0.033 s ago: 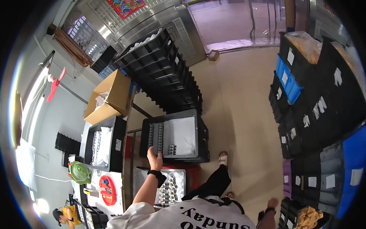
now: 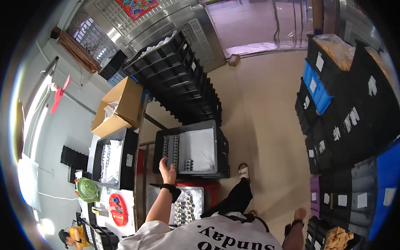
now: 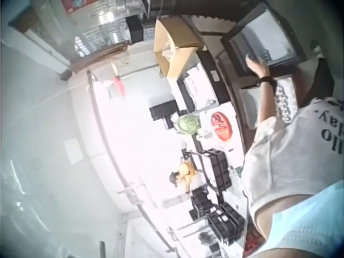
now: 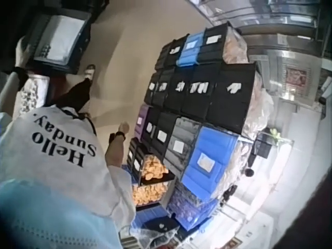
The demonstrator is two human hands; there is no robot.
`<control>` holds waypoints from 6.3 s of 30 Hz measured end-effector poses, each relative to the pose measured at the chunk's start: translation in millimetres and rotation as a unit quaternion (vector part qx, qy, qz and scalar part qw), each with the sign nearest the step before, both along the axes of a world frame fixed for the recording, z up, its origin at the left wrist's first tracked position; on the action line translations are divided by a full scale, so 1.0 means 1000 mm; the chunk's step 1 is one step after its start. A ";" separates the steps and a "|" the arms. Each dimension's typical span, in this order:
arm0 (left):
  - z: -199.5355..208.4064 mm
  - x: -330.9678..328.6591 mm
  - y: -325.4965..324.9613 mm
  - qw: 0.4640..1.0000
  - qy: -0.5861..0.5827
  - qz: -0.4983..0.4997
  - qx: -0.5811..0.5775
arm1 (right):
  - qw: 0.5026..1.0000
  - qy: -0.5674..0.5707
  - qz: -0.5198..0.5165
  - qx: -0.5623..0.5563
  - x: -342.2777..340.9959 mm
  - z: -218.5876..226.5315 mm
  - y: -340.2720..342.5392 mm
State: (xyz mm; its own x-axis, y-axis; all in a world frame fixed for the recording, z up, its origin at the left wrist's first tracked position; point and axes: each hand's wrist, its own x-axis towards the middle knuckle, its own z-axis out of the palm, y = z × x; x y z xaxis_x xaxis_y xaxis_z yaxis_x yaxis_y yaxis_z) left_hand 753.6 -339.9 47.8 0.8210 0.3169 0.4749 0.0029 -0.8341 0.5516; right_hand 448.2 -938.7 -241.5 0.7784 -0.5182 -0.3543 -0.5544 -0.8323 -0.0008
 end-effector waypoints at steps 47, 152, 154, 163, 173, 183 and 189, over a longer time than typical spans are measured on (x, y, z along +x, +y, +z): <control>0.101 0.526 -0.153 0.797 0.125 0.048 -0.589 | 0.550 -0.134 0.342 0.750 0.918 0.361 0.338; 0.248 0.622 -0.077 0.943 -0.020 0.229 0.239 | 0.575 -0.147 -0.165 0.788 0.968 0.119 0.456; 0.248 0.620 -0.073 0.944 -0.021 0.211 0.252 | 0.441 -0.084 -0.202 0.870 0.968 0.111 0.445; 0.251 0.624 -0.079 0.944 -0.032 0.101 0.311 | 0.573 -0.140 -0.312 0.744 0.992 -0.008 0.444; 0.212 0.656 -0.037 0.972 -0.048 0.142 0.180 | 0.448 0.004 -0.329 0.831 0.986 -0.043 0.436; 0.122 0.705 0.005 0.976 -0.037 0.115 0.179 | 0.629 0.050 -0.375 0.679 0.994 -0.158 0.449; 0.099 0.722 0.014 0.972 -0.023 0.113 0.205 | 0.567 -0.015 -0.358 0.742 0.977 -0.191 0.457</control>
